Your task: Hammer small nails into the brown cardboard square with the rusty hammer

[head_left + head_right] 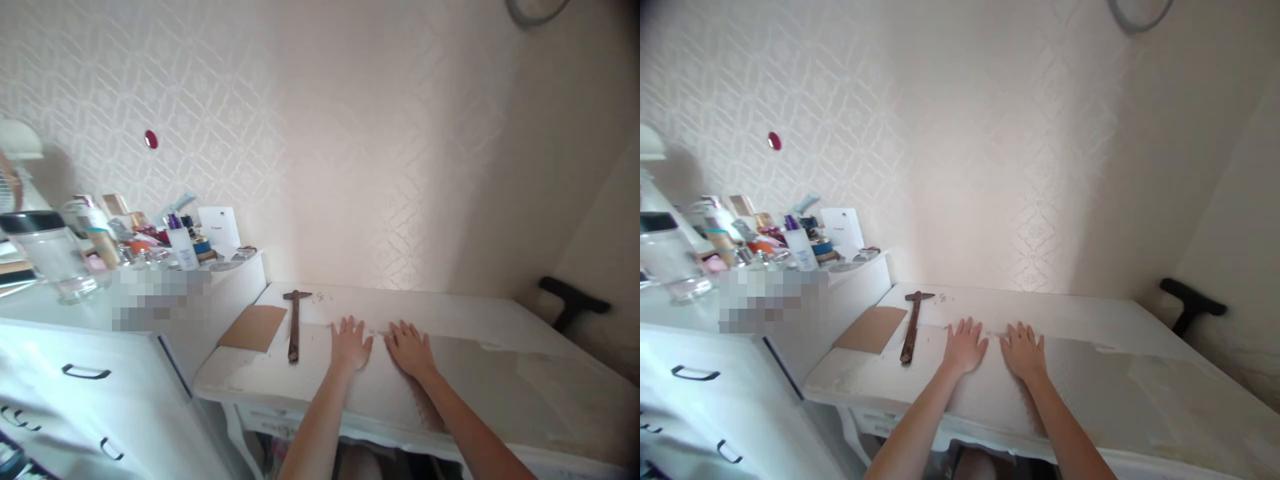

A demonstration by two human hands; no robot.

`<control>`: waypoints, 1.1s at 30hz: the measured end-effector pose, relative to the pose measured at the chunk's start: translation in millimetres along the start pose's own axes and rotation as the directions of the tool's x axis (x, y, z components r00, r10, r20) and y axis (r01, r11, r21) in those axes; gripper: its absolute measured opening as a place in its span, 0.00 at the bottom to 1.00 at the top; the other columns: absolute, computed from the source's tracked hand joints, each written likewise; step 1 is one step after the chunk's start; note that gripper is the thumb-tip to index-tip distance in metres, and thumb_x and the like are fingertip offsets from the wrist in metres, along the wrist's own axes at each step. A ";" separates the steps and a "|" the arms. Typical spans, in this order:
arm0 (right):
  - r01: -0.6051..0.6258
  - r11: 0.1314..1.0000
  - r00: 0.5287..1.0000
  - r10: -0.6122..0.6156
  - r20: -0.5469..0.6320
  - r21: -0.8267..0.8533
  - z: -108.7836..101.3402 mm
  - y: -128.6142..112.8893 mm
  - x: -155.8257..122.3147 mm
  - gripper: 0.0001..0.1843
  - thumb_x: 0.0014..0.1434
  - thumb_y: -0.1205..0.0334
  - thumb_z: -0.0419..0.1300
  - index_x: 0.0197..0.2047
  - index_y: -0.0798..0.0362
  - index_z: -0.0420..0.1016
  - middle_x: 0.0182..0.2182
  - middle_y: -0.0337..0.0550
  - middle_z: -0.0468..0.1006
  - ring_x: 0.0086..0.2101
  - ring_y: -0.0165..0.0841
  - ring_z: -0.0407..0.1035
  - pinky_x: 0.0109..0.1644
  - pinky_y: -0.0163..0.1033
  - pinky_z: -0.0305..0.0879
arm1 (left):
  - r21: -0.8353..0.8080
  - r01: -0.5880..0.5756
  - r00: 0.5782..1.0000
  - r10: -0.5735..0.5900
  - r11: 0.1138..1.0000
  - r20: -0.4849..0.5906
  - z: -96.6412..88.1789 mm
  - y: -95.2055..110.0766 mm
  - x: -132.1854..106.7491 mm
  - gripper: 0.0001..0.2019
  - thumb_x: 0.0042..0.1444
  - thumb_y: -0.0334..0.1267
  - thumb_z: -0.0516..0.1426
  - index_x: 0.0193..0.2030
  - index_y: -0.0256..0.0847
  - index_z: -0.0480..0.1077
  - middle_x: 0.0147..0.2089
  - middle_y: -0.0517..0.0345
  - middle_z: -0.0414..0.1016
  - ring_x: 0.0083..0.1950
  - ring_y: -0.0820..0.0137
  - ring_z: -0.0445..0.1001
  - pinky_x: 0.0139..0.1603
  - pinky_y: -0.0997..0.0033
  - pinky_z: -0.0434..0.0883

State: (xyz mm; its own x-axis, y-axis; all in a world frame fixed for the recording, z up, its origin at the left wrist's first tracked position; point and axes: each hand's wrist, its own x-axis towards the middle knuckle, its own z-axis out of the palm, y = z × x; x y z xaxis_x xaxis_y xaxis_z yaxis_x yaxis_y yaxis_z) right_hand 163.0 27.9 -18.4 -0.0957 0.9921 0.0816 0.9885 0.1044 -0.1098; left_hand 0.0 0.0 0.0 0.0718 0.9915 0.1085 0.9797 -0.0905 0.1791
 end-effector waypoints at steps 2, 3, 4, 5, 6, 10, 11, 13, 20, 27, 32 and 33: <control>0.001 1.000 1.000 -0.001 0.002 -0.001 -0.9 -0.7 -0.3 0.31 0.63 0.48 0.38 0.65 0.52 0.54 0.65 0.50 0.51 0.63 0.45 0.41 0.61 0.59 0.38 | 0.003 -0.001 1.000 0.001 1.000 0.004 0.1 -0.5 0.4 0.31 0.61 0.54 0.33 0.66 0.44 0.52 0.69 0.49 0.47 0.69 0.57 0.43 0.65 0.43 0.41; 0.002 1.000 1.000 -0.002 0.002 -0.002 -1.3 -1.1 -0.5 0.31 0.64 0.48 0.38 0.65 0.52 0.54 0.65 0.50 0.51 0.63 0.45 0.41 0.62 0.59 0.38 | 0.006 -0.001 1.000 0.001 1.000 0.005 0.2 -0.6 0.6 0.31 0.61 0.54 0.33 0.66 0.44 0.52 0.69 0.49 0.47 0.69 0.57 0.43 0.65 0.43 0.41; 0.002 1.000 1.000 -0.002 0.003 -0.002 -1.5 -1.4 -0.7 0.31 0.64 0.48 0.38 0.65 0.52 0.54 0.65 0.50 0.51 0.63 0.45 0.40 0.62 0.59 0.38 | 0.007 0.001 1.000 -0.001 1.000 0.006 0.3 -0.7 0.8 0.31 0.61 0.54 0.33 0.66 0.44 0.52 0.69 0.49 0.47 0.69 0.57 0.43 0.65 0.43 0.41; 0.002 1.000 1.000 -0.002 0.004 -0.003 -1.6 -1.7 -0.9 0.31 0.64 0.49 0.38 0.65 0.52 0.54 0.65 0.50 0.50 0.63 0.45 0.40 0.61 0.59 0.38 | 0.007 0.001 1.000 -0.001 1.000 0.006 0.5 -0.8 0.9 0.31 0.61 0.54 0.34 0.66 0.44 0.52 0.69 0.49 0.47 0.69 0.57 0.43 0.65 0.43 0.42; 0.001 1.000 1.000 -0.001 0.006 -0.003 -1.7 -1.8 -1.0 0.30 0.64 0.49 0.37 0.65 0.52 0.54 0.65 0.50 0.50 0.63 0.45 0.40 0.61 0.59 0.38 | 0.008 0.002 1.000 -0.002 1.000 0.007 0.6 -0.9 1.0 0.30 0.61 0.54 0.34 0.66 0.44 0.52 0.69 0.49 0.47 0.69 0.57 0.43 0.65 0.43 0.42; 0.003 1.000 1.000 -0.003 0.004 0.004 -1.5 -1.7 -1.0 0.30 0.64 0.49 0.37 0.65 0.52 0.54 0.65 0.51 0.51 0.63 0.45 0.40 0.61 0.59 0.38 | 0.009 -0.005 1.000 0.005 1.000 -0.005 0.4 -1.4 0.5 0.30 0.61 0.54 0.34 0.66 0.44 0.52 0.69 0.49 0.47 0.69 0.57 0.44 0.65 0.44 0.42; 0.005 1.000 1.000 -0.005 0.001 0.006 -1.5 -1.5 -1.0 0.31 0.64 0.49 0.37 0.65 0.52 0.54 0.65 0.51 0.51 0.63 0.46 0.40 0.61 0.59 0.38 | 0.007 -0.007 1.000 0.007 1.000 -0.011 0.2 -1.6 0.2 0.30 0.61 0.54 0.35 0.65 0.44 0.53 0.69 0.49 0.48 0.69 0.57 0.44 0.65 0.44 0.42; 0.009 1.000 1.000 -0.009 -0.003 0.010 -1.7 -1.2 -0.8 0.31 0.64 0.49 0.38 0.65 0.52 0.53 0.64 0.51 0.51 0.63 0.46 0.40 0.61 0.59 0.38 | -0.001 -0.008 1.000 0.007 1.000 -0.021 -0.1 -1.9 -0.3 0.30 0.61 0.53 0.35 0.65 0.44 0.54 0.69 0.49 0.48 0.69 0.57 0.44 0.65 0.44 0.42; 0.012 1.000 1.000 -0.012 -0.008 0.019 -3.0 -1.2 -0.7 0.31 0.64 0.49 0.38 0.65 0.52 0.54 0.64 0.52 0.51 0.63 0.46 0.41 0.61 0.59 0.38 | -0.003 -0.012 0.998 0.012 1.000 -0.063 -2.4 1.4 -1.8 0.28 0.61 0.52 0.39 0.63 0.43 0.57 0.67 0.48 0.52 0.68 0.55 0.49 0.64 0.43 0.47; 0.018 1.000 1.000 -0.018 -0.025 0.017 -0.6 -0.3 0.5 0.31 0.64 0.48 0.38 0.65 0.52 0.55 0.64 0.52 0.52 0.62 0.46 0.42 0.61 0.60 0.39 | 0.105 0.011 0.986 0.007 0.994 -0.165 -65.6 -28.4 -1.4 0.17 0.61 0.36 0.43 0.45 0.40 0.72 0.46 0.49 0.74 0.47 0.65 0.73 0.51 0.65 0.67; 0.022 0.999 1.000 -0.022 -0.023 0.025 -2.0 0.1 0.0 0.30 0.63 0.49 0.39 0.65 0.53 0.55 0.64 0.53 0.52 0.62 0.46 0.42 0.60 0.60 0.40 | 0.215 0.260 0.937 -0.192 0.942 -0.293 -108.0 -90.6 -15.0 0.16 0.60 0.34 0.43 0.47 0.39 0.70 0.47 0.48 0.73 0.47 0.63 0.73 0.50 0.64 0.67; 0.022 0.999 1.000 -0.022 -0.022 0.026 -2.3 0.1 -0.2 0.31 0.63 0.49 0.39 0.65 0.53 0.55 0.64 0.53 0.52 0.62 0.46 0.42 0.61 0.60 0.40 | 0.245 0.303 0.936 -0.239 0.921 -0.259 -109.3 -103.2 -20.1 0.16 0.59 0.34 0.45 0.47 0.39 0.70 0.47 0.46 0.72 0.48 0.62 0.72 0.49 0.64 0.68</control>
State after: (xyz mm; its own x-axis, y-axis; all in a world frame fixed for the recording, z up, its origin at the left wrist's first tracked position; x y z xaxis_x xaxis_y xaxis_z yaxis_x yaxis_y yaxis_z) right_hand 163.4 27.6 -16.1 -0.1145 0.9878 0.1060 0.9826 0.1283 -0.1341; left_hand -123.1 -20.8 86.2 -0.2158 0.9251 0.3123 0.9698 0.2402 -0.0416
